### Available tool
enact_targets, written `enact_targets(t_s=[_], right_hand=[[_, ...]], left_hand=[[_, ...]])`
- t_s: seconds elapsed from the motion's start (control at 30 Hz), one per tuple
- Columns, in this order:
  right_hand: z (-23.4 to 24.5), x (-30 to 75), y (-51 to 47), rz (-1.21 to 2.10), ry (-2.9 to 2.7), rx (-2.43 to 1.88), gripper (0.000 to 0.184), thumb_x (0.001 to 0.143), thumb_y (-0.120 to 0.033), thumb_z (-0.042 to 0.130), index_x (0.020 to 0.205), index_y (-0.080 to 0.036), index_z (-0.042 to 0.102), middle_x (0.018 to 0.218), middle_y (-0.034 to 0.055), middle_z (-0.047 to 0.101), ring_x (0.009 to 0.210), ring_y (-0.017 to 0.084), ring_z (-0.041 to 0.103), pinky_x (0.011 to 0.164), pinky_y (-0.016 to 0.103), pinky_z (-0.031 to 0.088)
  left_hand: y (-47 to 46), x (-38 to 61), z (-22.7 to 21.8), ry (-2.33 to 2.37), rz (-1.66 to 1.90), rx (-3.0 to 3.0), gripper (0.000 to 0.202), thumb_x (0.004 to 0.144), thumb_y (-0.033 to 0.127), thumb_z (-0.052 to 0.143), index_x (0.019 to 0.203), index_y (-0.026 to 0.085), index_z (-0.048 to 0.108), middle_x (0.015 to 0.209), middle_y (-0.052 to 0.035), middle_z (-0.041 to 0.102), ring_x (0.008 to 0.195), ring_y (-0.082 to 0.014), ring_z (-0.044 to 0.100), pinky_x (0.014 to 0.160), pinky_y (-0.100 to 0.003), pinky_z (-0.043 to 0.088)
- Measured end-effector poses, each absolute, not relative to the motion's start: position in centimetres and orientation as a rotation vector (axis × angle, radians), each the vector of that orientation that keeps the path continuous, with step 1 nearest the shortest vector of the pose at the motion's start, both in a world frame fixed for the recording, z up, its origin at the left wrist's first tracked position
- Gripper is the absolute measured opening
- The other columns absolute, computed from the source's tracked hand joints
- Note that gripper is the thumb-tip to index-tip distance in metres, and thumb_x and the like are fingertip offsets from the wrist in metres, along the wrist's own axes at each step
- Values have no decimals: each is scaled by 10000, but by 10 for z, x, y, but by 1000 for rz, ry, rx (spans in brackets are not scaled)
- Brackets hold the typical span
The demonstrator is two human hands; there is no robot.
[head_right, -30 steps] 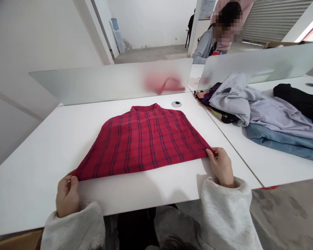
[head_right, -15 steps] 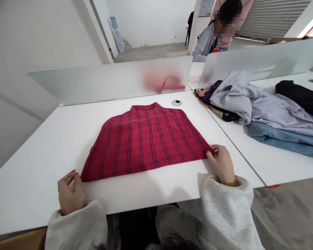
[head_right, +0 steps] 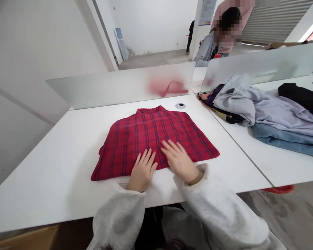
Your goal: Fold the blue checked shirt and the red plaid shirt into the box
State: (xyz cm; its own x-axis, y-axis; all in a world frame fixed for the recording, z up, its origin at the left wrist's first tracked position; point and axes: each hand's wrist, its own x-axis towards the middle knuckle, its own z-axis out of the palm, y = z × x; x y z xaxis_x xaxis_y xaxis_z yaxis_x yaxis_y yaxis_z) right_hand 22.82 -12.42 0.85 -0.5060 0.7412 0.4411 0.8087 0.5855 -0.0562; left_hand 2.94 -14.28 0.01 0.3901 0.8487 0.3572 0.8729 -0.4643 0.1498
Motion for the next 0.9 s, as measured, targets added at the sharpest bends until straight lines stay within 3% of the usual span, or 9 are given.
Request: enact_targets(t_s=[0.13,0.3,0.43,0.57,0.67,0.73,0.83,0.9], right_hand=[[-12,198,-115,-138,-2646,-1098,493,922,-156,357,1413,-177,410,1461,76,416,1377,237,326,1098,496,312],[-25,255,-80,-33,-2491,-1467,493,942,-385,392,1419,-261,403,1497,66,355,1404,276,257,1107,552,241],[-26,318,-62,11,-2365,-1638,506,932,-385,362,1407,-221,420,1503,92,341,1406,285,251,1099,568,241],[-12,344,-57,-14,-2297,-1872,531,882,-395,455,1365,-177,483,1465,150,390,1339,415,330,1008,685,282],[13,318,-47,-143,-2276,-1956,494,886,-289,431,1330,-93,519,1430,214,415,1314,485,318,993,735,215],[30,279,-34,-193,-2373,-1792,493,901,-178,323,1343,-41,493,1449,227,375,1353,462,258,1028,717,166],[43,206,-10,-166,-2512,-1562,514,933,-198,289,1433,-124,384,1522,103,291,1421,317,181,1134,581,117],[38,165,7,-91,-2585,-1372,524,942,-199,271,1455,-110,337,1543,103,235,1431,310,143,1133,580,108]], left_hand=[[-136,5,-3,-1595,-412,-2607,469,985,351,268,1343,158,502,1438,-60,447,1353,-233,382,1117,-466,321],[-114,-62,3,-1797,-306,-2459,541,951,441,351,1409,160,418,1473,-105,390,1374,-269,340,1121,-493,295],[-96,-111,-1,-2028,-256,-2338,541,943,424,357,1407,153,419,1490,-140,358,1389,-285,307,1105,-513,295],[-92,-132,5,-2150,-128,-2215,483,934,424,350,1338,213,511,1471,-133,397,1374,-342,320,1047,-610,304],[-91,-110,28,-2167,-160,-2049,567,928,445,352,1358,98,479,1447,-204,406,1351,-396,333,1065,-625,248],[-80,-76,45,-2002,-299,-2083,585,948,402,299,1393,40,415,1473,-212,359,1367,-380,308,1110,-589,186],[-48,-21,54,-1779,-406,-2323,532,964,283,224,1394,31,407,1471,-177,379,1370,-305,331,1151,-511,146],[-23,3,46,-1800,-370,-2428,516,957,236,224,1383,22,419,1466,-167,393,1370,-285,336,1161,-485,127]])
